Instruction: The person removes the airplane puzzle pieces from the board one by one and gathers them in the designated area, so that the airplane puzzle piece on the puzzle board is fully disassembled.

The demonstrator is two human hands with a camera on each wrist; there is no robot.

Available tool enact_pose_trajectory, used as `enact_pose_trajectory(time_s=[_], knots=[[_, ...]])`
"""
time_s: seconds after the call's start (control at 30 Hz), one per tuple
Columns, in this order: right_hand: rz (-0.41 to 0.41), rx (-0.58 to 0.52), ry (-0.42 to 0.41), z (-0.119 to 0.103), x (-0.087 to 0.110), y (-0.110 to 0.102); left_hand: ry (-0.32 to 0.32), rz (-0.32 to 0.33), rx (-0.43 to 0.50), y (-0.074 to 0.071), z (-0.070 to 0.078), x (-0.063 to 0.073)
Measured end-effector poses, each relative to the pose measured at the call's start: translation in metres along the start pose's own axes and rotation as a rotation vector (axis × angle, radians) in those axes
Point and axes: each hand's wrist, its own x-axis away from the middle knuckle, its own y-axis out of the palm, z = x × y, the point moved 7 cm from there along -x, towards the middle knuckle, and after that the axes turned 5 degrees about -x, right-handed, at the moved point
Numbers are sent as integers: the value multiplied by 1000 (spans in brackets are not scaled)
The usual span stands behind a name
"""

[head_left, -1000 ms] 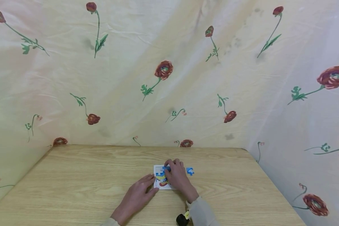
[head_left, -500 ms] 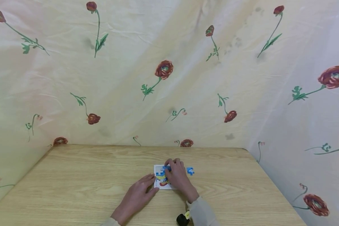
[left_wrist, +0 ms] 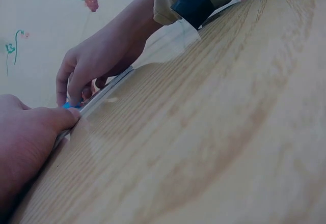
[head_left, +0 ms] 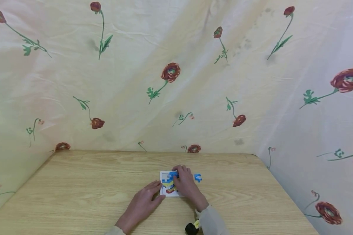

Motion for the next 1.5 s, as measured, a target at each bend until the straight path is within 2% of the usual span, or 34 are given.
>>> enact_pose_trajectory(time_s=[0.17,0.53,0.8,1.1,1.27,1.5], knots=[[11,0,-2,1,2,-3,-8,-9,1,1,-1,-1],[-3,106,-28,0,7,-8,13,9,2,-1,2,-1],[-11,94,-65,2,6,-8,13,9,-3,0,0,-2],[-20,-17,-38,10,5,-8,19,20,-8,-1,1,-2],[-34,-66,-35,11,5,-9,11,6,-6,0,1,-2],[-44,-190,-11,11,8,-16,-7,-1,9,1,-1,-1]])
